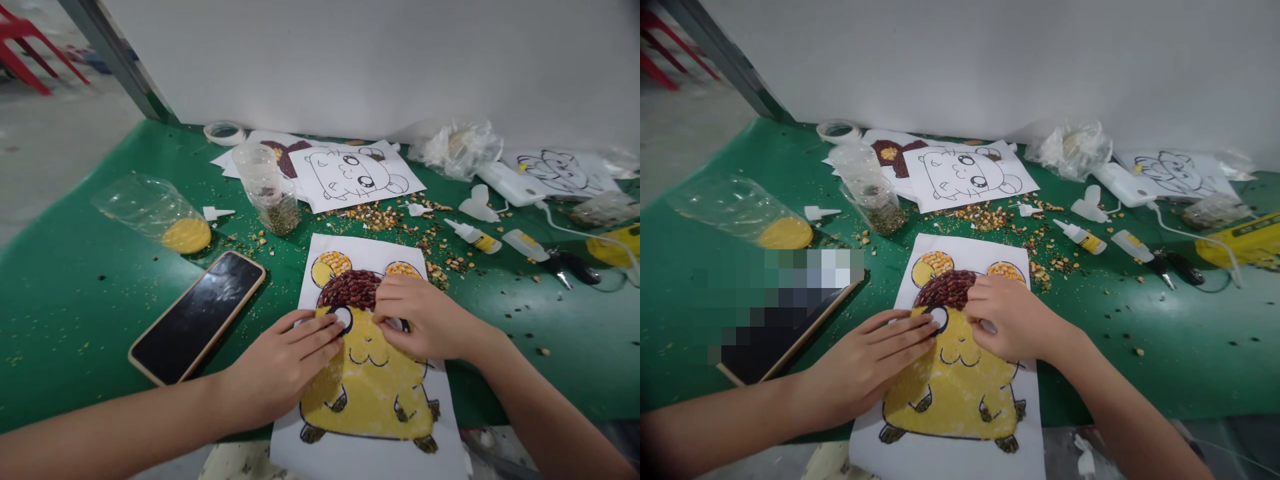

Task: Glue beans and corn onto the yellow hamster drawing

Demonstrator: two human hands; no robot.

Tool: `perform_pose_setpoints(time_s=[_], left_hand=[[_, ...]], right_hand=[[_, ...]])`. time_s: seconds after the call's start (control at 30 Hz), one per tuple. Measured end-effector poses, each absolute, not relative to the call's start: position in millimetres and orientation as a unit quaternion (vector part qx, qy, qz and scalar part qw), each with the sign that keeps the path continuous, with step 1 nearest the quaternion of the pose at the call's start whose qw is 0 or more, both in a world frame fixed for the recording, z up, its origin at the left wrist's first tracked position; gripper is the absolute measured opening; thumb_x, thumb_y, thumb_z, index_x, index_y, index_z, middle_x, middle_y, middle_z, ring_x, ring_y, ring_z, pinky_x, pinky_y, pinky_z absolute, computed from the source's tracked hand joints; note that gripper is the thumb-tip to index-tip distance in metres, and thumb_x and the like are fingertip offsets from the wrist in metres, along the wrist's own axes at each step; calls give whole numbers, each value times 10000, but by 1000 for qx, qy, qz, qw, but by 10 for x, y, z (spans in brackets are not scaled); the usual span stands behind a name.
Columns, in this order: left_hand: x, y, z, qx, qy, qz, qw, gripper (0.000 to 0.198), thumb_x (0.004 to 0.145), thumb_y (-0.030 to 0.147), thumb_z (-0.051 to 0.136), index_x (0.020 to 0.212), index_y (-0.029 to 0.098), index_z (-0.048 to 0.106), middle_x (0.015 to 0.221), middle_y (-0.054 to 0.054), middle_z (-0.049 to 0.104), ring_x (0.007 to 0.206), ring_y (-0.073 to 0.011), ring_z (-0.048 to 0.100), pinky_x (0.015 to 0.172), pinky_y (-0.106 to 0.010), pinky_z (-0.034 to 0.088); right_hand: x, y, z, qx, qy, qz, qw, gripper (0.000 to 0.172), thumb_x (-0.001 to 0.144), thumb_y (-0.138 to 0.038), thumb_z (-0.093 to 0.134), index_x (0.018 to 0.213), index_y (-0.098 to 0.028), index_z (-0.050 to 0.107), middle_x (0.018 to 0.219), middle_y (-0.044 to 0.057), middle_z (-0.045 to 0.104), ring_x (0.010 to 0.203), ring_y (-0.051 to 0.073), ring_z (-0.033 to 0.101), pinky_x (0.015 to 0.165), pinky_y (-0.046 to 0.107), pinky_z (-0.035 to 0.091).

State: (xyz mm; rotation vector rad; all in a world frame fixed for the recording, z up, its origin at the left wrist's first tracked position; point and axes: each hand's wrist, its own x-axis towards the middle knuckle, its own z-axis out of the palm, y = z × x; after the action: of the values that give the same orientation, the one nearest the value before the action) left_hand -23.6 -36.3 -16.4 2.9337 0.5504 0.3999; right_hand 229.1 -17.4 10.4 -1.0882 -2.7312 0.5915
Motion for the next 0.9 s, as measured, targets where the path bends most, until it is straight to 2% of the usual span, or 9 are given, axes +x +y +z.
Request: perform_pose_setpoints(time_s=[0.63, 0.77, 0.9], left_hand=[[-246, -378, -203, 969, 188, 136, 81, 346, 895, 147, 353, 1202, 143, 513, 1307, -48, 518, 1237, -171, 425, 1060, -356, 271], [-247, -376, -198, 970, 188, 130, 81, 338, 900, 161, 361, 1199, 146, 517, 1299, -41, 526, 1231, -169, 431, 1064, -349, 257], [-249, -385, -204, 969, 191, 130, 85, 339, 898, 159, 371, 1207, 148, 510, 1312, -39, 514, 1240, -171, 420, 1067, -357, 250]], right_hand=[[2294, -194, 137, -361, -908, 202, 62, 124, 753, -119, 496, 648, -167, 542, 639, 14, 506, 694, 146, 408, 644, 282, 297], [2305, -183, 142, -371, -905, 191, 79, 147, 799, -140, 475, 701, -170, 580, 673, 29, 536, 724, 156, 430, 668, 296, 298], [2290, -181, 149, -357, -908, 210, 71, 122, 767, -121, 503, 680, -167, 575, 657, 16, 526, 705, 144, 425, 656, 282, 300]])
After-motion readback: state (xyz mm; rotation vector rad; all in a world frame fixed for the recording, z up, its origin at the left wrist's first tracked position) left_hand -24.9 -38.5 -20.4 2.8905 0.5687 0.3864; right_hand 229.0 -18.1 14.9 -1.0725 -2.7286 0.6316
